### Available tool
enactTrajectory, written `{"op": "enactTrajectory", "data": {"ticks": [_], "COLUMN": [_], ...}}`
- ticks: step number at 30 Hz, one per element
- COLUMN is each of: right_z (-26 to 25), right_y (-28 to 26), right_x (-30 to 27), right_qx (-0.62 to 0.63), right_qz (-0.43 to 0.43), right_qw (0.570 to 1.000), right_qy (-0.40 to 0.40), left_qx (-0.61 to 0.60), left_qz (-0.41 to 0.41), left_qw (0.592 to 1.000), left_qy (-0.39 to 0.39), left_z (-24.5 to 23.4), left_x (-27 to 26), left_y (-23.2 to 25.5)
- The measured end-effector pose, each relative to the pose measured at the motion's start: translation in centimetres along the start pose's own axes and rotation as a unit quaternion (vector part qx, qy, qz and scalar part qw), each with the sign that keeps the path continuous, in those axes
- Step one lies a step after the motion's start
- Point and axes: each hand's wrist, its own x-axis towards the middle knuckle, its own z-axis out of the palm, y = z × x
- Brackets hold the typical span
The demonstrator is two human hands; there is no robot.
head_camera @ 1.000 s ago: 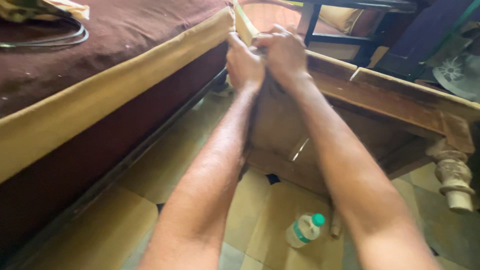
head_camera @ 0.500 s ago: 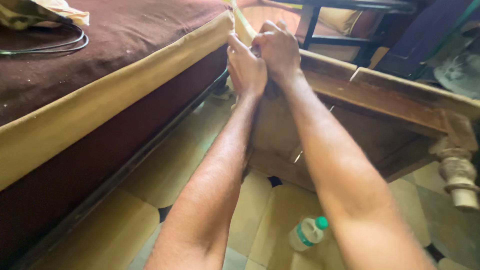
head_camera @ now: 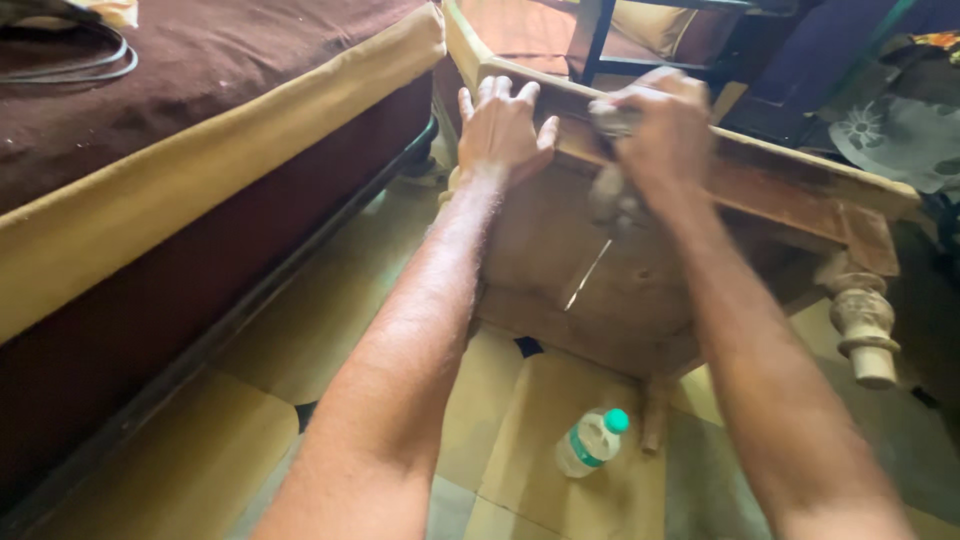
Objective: The person wipes the underside and legs of a wooden table with a cloth, applies liquid from a bottle, and continues wiping the wood surfaces.
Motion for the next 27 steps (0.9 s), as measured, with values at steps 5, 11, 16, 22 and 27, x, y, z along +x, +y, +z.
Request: {"op": "enactTrajectory", "data": {"ticks": [5, 11, 16, 22, 27], "right_z": [-5.0, -1.1, -1.4, -4.7, 1.0], "right_y": [3.0, 0.8, 2.9, 5.0, 0.3], "right_x": [-1.9, -0.1, -0.3, -1.6, 4.1], "right_qx": [-0.039, -0.002, 0.0, 0.033, 0.074], "right_qz": [0.054, -0.034, -0.028, 0.116, 0.027], "right_qw": [0.997, 0.999, 0.999, 0.992, 0.989], "right_qy": [-0.048, -0.039, -0.029, 0.029, 0.126], "left_qx": [0.04, 0.079, 0.07, 0.075, 0.045], "left_qz": [-0.018, 0.013, 0.038, 0.038, 0.033], "left_qw": [0.996, 0.995, 0.995, 0.993, 0.996], "left_qy": [-0.073, -0.062, -0.066, -0.082, -0.068], "left_z": [-0.6, 0.4, 1.3, 1.4, 2.0], "left_x": [-0.2, -0.3, 0.1, 0.3, 0.5], "left_y": [1.4, 2.5, 1.8, 1.8, 1.3]}}
